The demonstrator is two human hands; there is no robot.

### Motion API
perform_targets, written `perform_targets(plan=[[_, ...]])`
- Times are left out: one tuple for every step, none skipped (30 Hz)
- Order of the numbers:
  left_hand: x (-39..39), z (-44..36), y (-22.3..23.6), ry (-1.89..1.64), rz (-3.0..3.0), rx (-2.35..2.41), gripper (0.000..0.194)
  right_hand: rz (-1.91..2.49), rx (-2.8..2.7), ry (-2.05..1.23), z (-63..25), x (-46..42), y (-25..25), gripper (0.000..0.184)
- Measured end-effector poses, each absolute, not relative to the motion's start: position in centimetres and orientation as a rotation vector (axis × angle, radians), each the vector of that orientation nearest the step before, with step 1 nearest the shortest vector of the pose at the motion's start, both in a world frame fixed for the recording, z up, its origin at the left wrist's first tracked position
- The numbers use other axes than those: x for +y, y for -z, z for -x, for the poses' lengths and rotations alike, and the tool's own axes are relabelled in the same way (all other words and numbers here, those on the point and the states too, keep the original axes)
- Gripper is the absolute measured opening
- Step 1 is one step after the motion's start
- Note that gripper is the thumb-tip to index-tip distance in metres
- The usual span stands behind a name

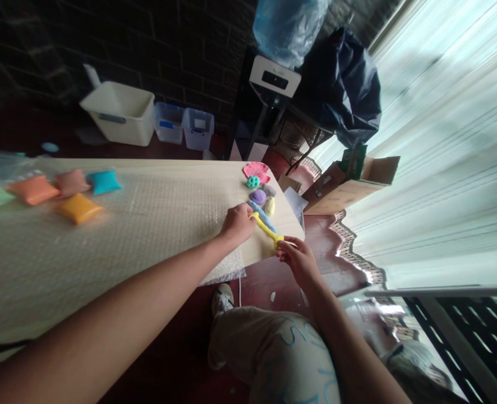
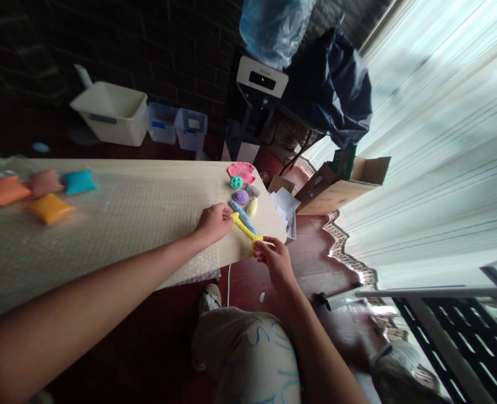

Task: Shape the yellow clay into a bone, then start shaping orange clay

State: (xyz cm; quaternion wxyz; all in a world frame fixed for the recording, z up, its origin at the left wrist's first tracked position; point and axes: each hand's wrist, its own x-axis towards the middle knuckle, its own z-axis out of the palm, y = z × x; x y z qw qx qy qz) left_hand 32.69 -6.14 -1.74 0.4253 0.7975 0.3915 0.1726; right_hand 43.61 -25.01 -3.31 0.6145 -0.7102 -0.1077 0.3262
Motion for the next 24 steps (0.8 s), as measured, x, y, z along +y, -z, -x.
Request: perform_targets(plan=[[-6.2, -32.6, 1.5, -0.426, -2.039, 0.965, 0.021, 1.641, -0.253, -0.75, -43.6, -25.1, 3.3, 0.048], [-6.2, -32.5, 1.2, -0.418, -2.085, 0.951, 0.024, 1.647, -0.259, -0.747, -43.5, -25.1, 3.3, 0.047], [-6.3, -32.4, 0.9, -0.407, -2.131, 0.939, 0.025, 1.655, -0.268, -0.742, -43.5, -25.1, 3.3, 0.046], [-6.3, -32.2, 0.6, -0.395, -2.177, 0.928, 0.026, 1.665, -0.276, -0.734, -43.5, -25.2, 3.3, 0.046], [-6.3, -32.1, 0.3, -0.383, -2.221, 0.922, 0.027, 1.677, -0.286, -0.725, -43.4, -25.2, 3.3, 0.045], [-6.3, -32.0, 0.1, -0.372, -2.261, 0.92, 0.027, 1.69, -0.296, -0.714, -43.4, -25.1, 3.4, 0.045], [-6.3, -31.9, -0.1, -0.362, -2.296, 0.922, 0.027, 1.704, -0.306, -0.701, -43.4, -25.1, 3.4, 0.045], [-6.3, -31.8, -0.3, -0.354, -2.326, 0.925, 0.027, 1.717, -0.316, -0.688, -43.4, -25.0, 3.5, 0.045], [-6.4, -31.8, -0.4, -0.346, -2.35, 0.927, 0.028, 1.73, -0.326, -0.675, -43.4, -25.0, 3.6, 0.045], [-6.4, -31.8, -0.4, -0.338, -2.368, 0.928, 0.028, 1.743, -0.336, -0.661, -43.4, -24.9, 3.7, 0.044], [-6.4, -31.8, -0.4, -0.33, -2.382, 0.929, 0.028, 1.756, -0.345, -0.649, -43.4, -24.9, 3.8, 0.044], [-6.4, -31.8, -0.4, -0.324, -2.393, 0.93, 0.029, 1.769, -0.354, -0.638, -43.5, -24.9, 3.9, 0.044], [-6.4, -31.8, -0.3, -0.318, -2.401, 0.933, 0.029, 1.783, -0.362, -0.628, -43.5, -24.9, 4.0, 0.044], [-6.4, -31.8, -0.2, -0.314, -2.408, 0.938, 0.029, 1.798, -0.369, -0.618, -43.6, -24.9, 4.0, 0.044], [-6.3, -31.9, -0.1, -0.31, -2.412, 0.941, 0.029, 1.814, -0.377, -0.609, -43.6, -24.9, 4.1, 0.044], [-6.3, -31.9, -0.1, -0.307, -2.416, 0.943, 0.029, 1.831, -0.386, -0.6, -43.6, -24.9, 4.1, 0.044], [-6.3, -31.9, 0.0, -0.305, -2.417, 0.943, 0.029, 1.849, -0.394, -0.591, -43.6, -24.9, 4.1, 0.044], [-6.3, -32.0, 0.1, -0.305, -2.417, 0.942, 0.029, 1.868, -0.402, -0.578, -43.7, -24.9, 4.1, 0.044], [-6.3, -32.0, 0.1, -0.307, -2.414, 0.941, 0.028, 1.889, -0.41, -0.565, -43.7, -24.9, 4.1, 0.043], [-6.3, -32.0, 0.1, -0.312, -2.408, 0.94, 0.028, 1.911, -0.418, -0.551, -43.7, -24.9, 4.1, 0.043], [-6.3, -32.1, 0.1, -0.319, -2.398, 0.941, 0.027, 1.933, -0.426, -0.538, -43.7, -24.9, 4.2, 0.042], [-6.2, -32.1, 0.0, -0.328, -2.385, 0.943, 0.026, 1.953, -0.433, -0.525, -43.7, -25.0, 4.2, 0.042], [-6.2, -32.2, 0.0, -0.339, -2.369, 0.946, 0.026, 1.97, -0.442, -0.515, -43.7, -25.0, 4.3, 0.042], [-6.1, -32.2, -0.1, -0.353, -2.349, 0.949, 0.025, 1.985, -0.45, -0.505, -43.7, -25.1, 4.3, 0.042]])
